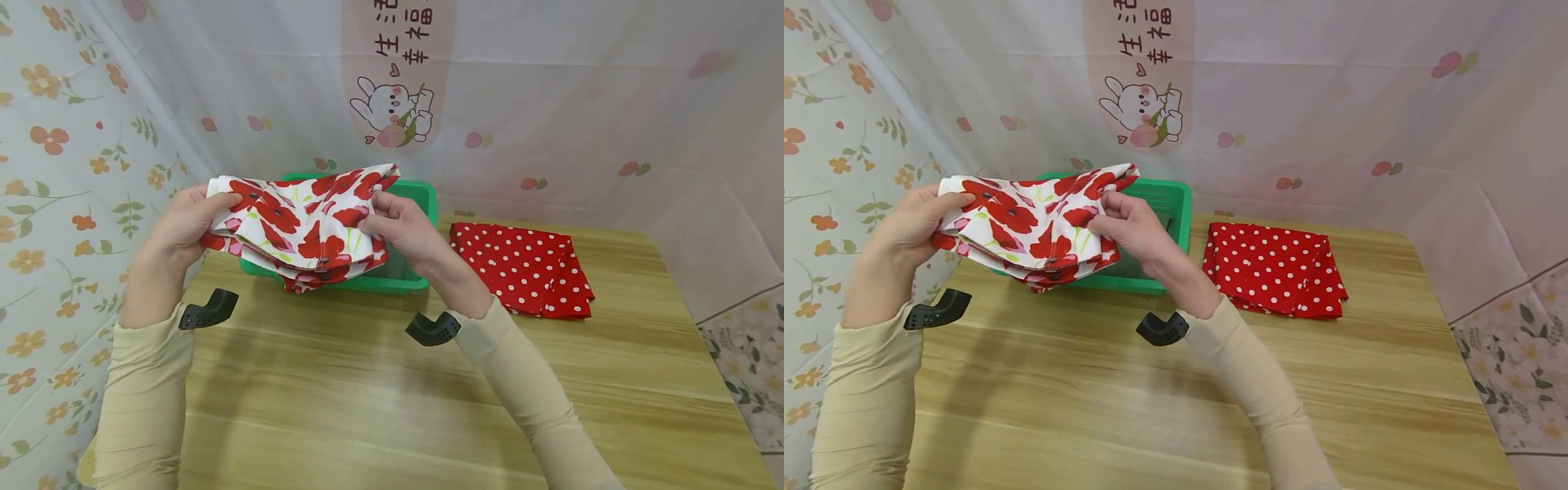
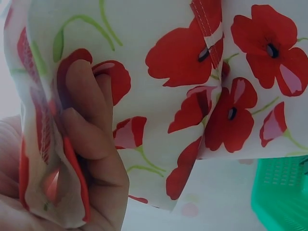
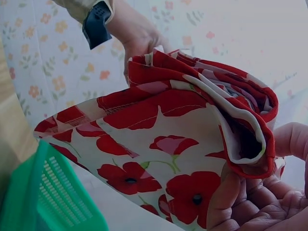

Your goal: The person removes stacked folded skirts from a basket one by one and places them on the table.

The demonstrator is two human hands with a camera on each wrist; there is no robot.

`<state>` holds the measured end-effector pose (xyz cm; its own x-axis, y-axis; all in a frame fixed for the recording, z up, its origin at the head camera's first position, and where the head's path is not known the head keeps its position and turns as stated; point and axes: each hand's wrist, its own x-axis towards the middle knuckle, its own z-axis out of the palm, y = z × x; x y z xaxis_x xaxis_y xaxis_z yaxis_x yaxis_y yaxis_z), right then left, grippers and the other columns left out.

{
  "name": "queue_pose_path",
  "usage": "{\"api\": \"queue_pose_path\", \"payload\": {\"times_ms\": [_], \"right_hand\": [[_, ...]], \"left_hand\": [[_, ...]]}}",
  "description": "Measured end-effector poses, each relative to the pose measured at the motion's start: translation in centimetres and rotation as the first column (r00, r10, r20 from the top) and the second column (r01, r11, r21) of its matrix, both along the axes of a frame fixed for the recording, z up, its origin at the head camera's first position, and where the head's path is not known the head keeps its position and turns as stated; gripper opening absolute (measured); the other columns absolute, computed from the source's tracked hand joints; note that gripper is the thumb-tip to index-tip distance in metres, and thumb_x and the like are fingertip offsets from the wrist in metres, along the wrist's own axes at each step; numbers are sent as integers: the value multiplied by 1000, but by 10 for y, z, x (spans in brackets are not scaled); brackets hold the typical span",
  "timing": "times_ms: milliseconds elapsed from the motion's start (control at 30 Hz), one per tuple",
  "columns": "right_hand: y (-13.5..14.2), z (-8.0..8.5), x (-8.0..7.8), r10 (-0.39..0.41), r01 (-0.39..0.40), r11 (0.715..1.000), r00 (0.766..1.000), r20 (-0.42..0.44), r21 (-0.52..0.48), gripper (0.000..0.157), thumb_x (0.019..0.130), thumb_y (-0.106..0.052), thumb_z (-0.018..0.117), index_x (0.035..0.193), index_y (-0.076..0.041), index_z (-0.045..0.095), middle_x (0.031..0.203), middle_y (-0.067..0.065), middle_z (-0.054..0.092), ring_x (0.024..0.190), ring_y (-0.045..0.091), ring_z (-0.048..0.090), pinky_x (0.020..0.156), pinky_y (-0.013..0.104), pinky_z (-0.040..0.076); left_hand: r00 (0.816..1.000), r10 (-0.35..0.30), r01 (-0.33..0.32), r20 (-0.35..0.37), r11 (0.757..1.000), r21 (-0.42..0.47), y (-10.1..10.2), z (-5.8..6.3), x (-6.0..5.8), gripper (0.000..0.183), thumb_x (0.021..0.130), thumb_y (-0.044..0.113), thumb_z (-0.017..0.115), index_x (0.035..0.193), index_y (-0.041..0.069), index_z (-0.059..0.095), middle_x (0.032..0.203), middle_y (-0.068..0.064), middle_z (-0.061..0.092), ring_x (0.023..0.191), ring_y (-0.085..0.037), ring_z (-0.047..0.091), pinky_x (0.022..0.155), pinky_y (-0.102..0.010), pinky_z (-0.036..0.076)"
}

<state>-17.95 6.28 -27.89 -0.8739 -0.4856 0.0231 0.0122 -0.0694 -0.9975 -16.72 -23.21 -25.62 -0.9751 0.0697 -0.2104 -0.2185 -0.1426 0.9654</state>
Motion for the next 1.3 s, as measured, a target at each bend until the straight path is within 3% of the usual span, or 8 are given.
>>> {"api": "queue_pose_path", "payload": {"times_ms": [267,533,833,1300], "right_hand": [[-7,-5,19,68,-69,997,996,-56,-23,34,86,0,51,118,7,52,105,17,64,83,14,65,78,29,54],[-13,-13,35,109,-107,994,988,-113,30,30,85,-2,53,114,8,54,105,20,63,85,15,64,77,31,54],[-20,-26,51,160,-158,987,979,-126,24,30,84,-1,54,112,9,55,103,19,64,84,14,64,76,32,54],[-21,-46,73,218,-202,972,964,-149,116,24,83,-3,58,105,6,58,98,16,65,81,11,62,74,29,53]], "left_hand": [[999,-16,17,-41,999,29,-13,-7,22,17,94,9,53,86,13,68,74,-2,70,64,-14,69,56,-25,55],[998,-22,24,-62,999,35,-22,-21,41,16,95,8,53,92,12,68,80,-3,71,68,-16,69,58,-27,55],[996,-34,37,-85,998,40,-29,-34,60,25,96,5,48,90,12,71,80,-3,71,67,-16,70,57,-28,55],[992,-79,82,-98,996,25,-36,-62,87,30,97,2,42,95,15,69,83,-3,72,69,-17,70,57,-31,55]]}}
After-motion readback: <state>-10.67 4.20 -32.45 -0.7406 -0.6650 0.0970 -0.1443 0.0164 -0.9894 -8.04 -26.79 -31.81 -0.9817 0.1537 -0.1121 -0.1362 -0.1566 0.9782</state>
